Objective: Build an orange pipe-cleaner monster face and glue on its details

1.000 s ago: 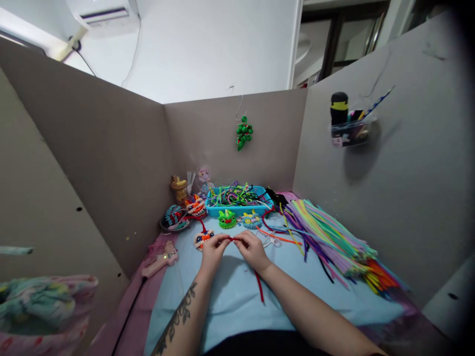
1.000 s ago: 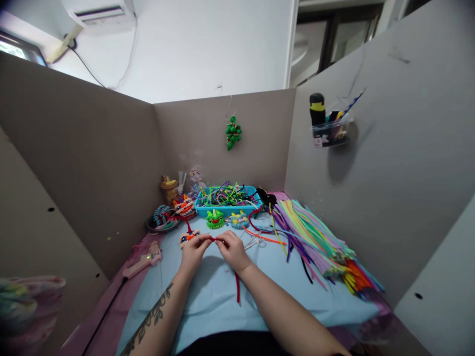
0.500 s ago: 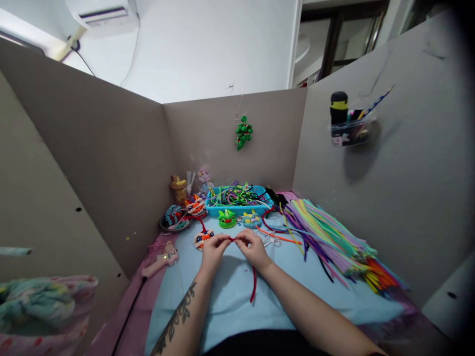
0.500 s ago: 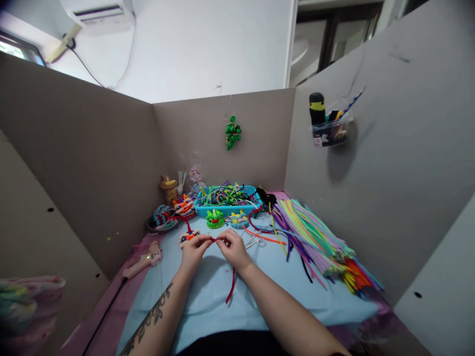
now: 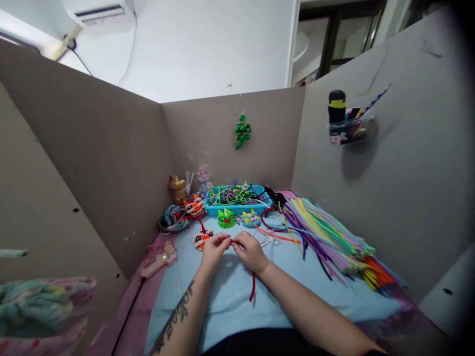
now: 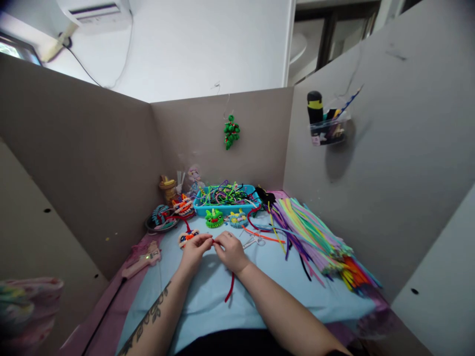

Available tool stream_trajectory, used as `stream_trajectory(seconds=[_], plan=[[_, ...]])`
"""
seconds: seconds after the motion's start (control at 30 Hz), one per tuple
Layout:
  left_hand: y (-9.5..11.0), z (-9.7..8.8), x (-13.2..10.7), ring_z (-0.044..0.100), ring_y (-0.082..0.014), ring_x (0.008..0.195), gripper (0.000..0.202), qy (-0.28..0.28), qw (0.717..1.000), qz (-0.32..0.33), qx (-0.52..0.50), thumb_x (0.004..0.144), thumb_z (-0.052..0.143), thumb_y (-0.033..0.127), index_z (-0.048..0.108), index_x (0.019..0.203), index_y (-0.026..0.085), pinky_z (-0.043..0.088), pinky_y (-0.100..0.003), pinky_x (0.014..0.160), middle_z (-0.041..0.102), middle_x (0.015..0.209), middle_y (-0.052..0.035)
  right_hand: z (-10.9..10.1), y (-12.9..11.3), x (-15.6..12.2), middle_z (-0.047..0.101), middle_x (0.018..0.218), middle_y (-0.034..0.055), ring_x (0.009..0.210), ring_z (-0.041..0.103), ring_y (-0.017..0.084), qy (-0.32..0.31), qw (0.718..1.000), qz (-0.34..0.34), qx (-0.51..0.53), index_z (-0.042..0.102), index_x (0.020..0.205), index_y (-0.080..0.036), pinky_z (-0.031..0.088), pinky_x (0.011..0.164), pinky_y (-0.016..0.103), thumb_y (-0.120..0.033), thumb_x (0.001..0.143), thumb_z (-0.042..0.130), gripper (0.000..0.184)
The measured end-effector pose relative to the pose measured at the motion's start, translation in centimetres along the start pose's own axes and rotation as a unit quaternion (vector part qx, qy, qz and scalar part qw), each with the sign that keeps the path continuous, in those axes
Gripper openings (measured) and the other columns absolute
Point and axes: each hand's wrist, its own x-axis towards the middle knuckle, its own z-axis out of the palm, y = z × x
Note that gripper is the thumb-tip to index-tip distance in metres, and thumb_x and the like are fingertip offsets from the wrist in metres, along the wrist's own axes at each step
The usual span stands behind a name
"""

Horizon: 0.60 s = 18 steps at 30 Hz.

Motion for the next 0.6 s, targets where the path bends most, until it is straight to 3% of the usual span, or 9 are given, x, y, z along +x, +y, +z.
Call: stream_trajectory(seconds=[0.3,0.43,0.6], plan=[[-0.30,-0.13,0.23,0.059,-0.0120,0.060,0.039,0.014,1.000,-0.008,-0.025,0.060,0.070,0.036,0.061,0.090,0.013,0.047,-0.024,0.061,0.063,0.064,-0.0010,0.16,0.25,-0.01,0.057,0.074,0.0035,0.073,0.052,0.017,-0.016,1.000,0.007,0.024,0.060,0.081,-0.020,0.043,0.068,0.029,-0.017,0.083,0.049,0.011],[-0.37,-0.04,0.26,0.055,-0.0092,0.051,0.039,0.025,0.999,-0.022,-0.042,0.059,0.071,0.035,0.055,0.088,0.014,0.042,-0.021,0.054,0.058,0.053,0.0039,0.27,0.48,-0.05,0.057,0.075,0.0033,0.074,0.053,0.016,-0.041,0.999,0.002,0.015,0.061,0.082,-0.020,0.044,0.068,0.029,-0.017,0.083,0.050,0.011],[-0.53,0.10,0.33,0.054,-0.0082,0.050,0.035,0.017,0.997,-0.043,-0.064,0.058,0.072,0.031,0.054,0.082,0.014,0.041,-0.020,0.053,0.059,0.056,0.0032,0.39,0.76,-0.25,0.057,0.081,0.0047,0.080,0.053,0.017,-0.085,0.996,-0.024,-0.030,0.060,0.088,-0.020,0.043,0.073,0.030,-0.016,0.084,0.048,0.014]])
